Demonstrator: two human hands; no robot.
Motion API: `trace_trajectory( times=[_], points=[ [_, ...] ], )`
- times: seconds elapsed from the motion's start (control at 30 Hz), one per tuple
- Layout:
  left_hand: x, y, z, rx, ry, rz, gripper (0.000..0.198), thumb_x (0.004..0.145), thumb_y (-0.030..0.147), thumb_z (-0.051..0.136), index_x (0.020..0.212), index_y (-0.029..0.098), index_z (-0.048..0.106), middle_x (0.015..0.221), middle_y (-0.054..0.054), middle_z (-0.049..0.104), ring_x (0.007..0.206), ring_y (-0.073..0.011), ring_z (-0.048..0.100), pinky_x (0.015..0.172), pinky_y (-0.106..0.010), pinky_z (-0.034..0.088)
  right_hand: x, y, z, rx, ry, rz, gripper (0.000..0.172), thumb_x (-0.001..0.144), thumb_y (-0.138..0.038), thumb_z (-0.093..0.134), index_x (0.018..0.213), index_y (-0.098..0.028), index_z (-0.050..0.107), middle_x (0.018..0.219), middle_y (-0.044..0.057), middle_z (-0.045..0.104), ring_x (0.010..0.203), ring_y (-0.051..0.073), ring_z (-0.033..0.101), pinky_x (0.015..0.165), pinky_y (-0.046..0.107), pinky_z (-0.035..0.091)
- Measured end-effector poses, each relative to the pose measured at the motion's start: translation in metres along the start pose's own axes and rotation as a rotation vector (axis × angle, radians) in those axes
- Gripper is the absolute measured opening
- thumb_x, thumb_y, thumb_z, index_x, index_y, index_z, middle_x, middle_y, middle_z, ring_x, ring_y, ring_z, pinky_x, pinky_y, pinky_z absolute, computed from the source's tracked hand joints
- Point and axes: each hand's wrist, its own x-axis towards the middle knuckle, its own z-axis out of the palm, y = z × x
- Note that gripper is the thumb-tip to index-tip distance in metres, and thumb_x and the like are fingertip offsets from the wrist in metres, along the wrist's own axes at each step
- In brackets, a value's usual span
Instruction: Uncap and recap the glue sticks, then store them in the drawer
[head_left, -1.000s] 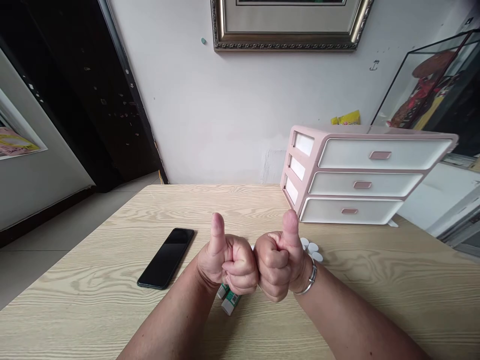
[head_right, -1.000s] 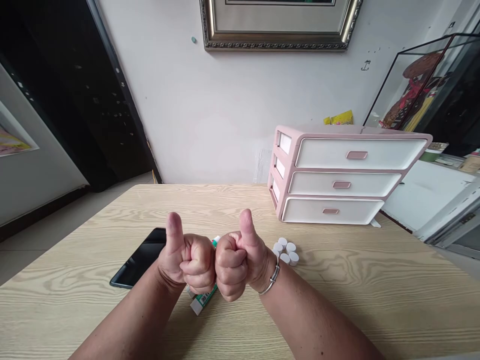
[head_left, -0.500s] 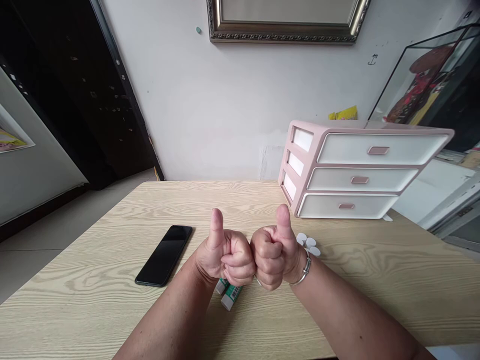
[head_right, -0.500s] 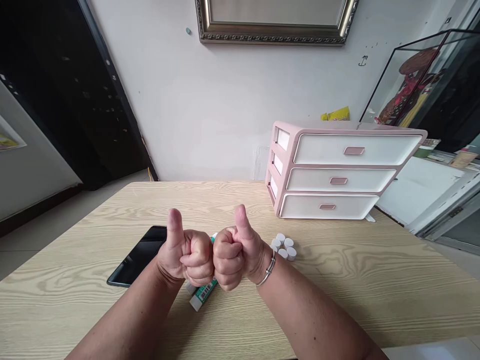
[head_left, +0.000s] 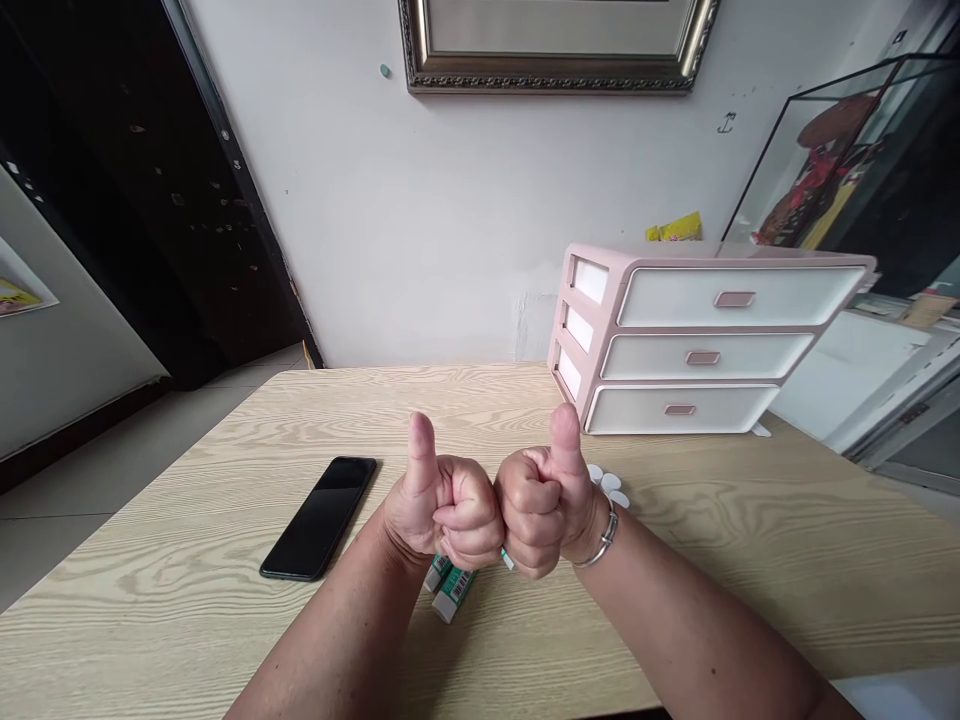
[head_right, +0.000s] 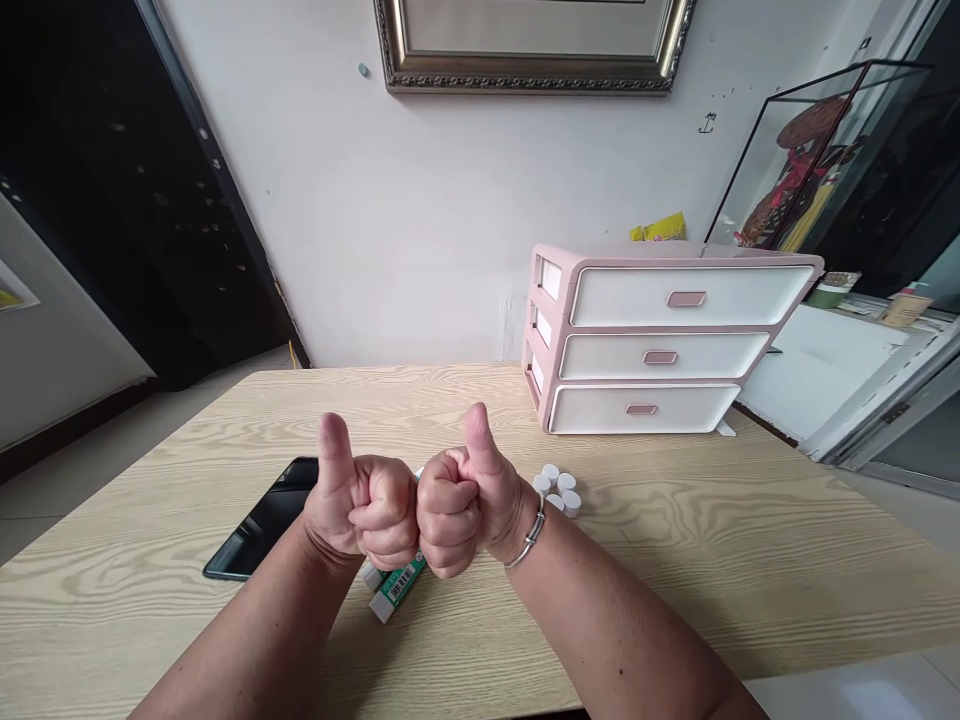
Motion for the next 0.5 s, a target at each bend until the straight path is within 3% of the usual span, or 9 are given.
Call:
trace_trajectory(
  times=[0.1,0.2,0.27,0.37,0.43,0.5],
  points=[
    [0.0,-0.002,-0.003,-0.006,0.034,-0.002,0.08,0.059,0.1,-0.001,0.04,0.025,0.022,0.036,0.006,0.017,0.032,-0.0059,0.012,0.033,-0.023,0.009,-0.002,-0.003,0.0,-0.05,0.05,0.016,0.079,0.062,-0.1,0.008,0.052,-0.024,0.027,0.04,-0.008,0.021,0.037,0.005,0.021,0.034,0.019,0.025],
    [-0.001,-0.002,-0.007,0.067,0.192,-0.012,0.08,0.064,0.098,0.002,0.04,0.025,0.024,0.037,0.006,0.017,0.032,-0.0058,0.012,0.033,-0.022,0.012,-0.001,-0.01,0.005,-0.206,0.147,0.006,0.075,0.076,-0.094,0.019,0.052,-0.023,0.029,0.041,-0.008,0.023,0.037,0.005,0.019,0.035,0.02,0.023],
    [-0.003,0.0,-0.007,0.204,0.413,0.0,0.079,0.072,0.095,0.01,0.041,0.024,0.027,0.039,0.007,0.02,0.034,-0.0061,0.014,0.034,-0.022,0.015,-0.002,-0.018,0.01,-0.406,0.398,0.006,0.07,0.084,-0.086,0.029,0.053,-0.023,0.03,0.043,-0.009,0.024,0.037,0.005,0.018,0.037,0.02,0.021],
    [-0.009,0.003,-0.003,0.564,0.864,0.029,0.069,0.085,0.08,0.036,0.047,0.022,0.033,0.045,0.006,0.028,0.041,-0.0078,0.025,0.041,-0.022,0.026,-0.013,-0.026,0.017,-0.815,0.935,-0.055,0.06,0.09,-0.073,0.043,0.059,-0.022,0.033,0.047,-0.01,0.027,0.04,0.006,0.018,0.041,0.021,0.019],
    [-0.015,0.002,-0.002,0.852,1.146,-0.036,0.06,0.086,0.069,0.05,0.052,0.021,0.038,0.049,0.006,0.034,0.047,-0.0095,0.033,0.048,-0.022,0.029,-0.026,-0.029,0.02,-1.14,1.263,-0.105,0.053,0.092,-0.066,0.047,0.064,-0.022,0.037,0.05,-0.009,0.03,0.044,0.008,0.023,0.045,0.022,0.022],
    [-0.022,-0.002,-0.004,1.112,1.319,-0.178,0.052,0.085,0.065,0.054,0.059,0.021,0.046,0.051,0.006,0.038,0.05,-0.0113,0.037,0.05,-0.024,0.027,-0.04,-0.027,0.023,-1.49,1.514,-0.098,0.045,0.093,-0.057,0.05,0.066,-0.022,0.042,0.053,-0.008,0.035,0.049,0.01,0.031,0.05,0.024,0.026]
  ],
)
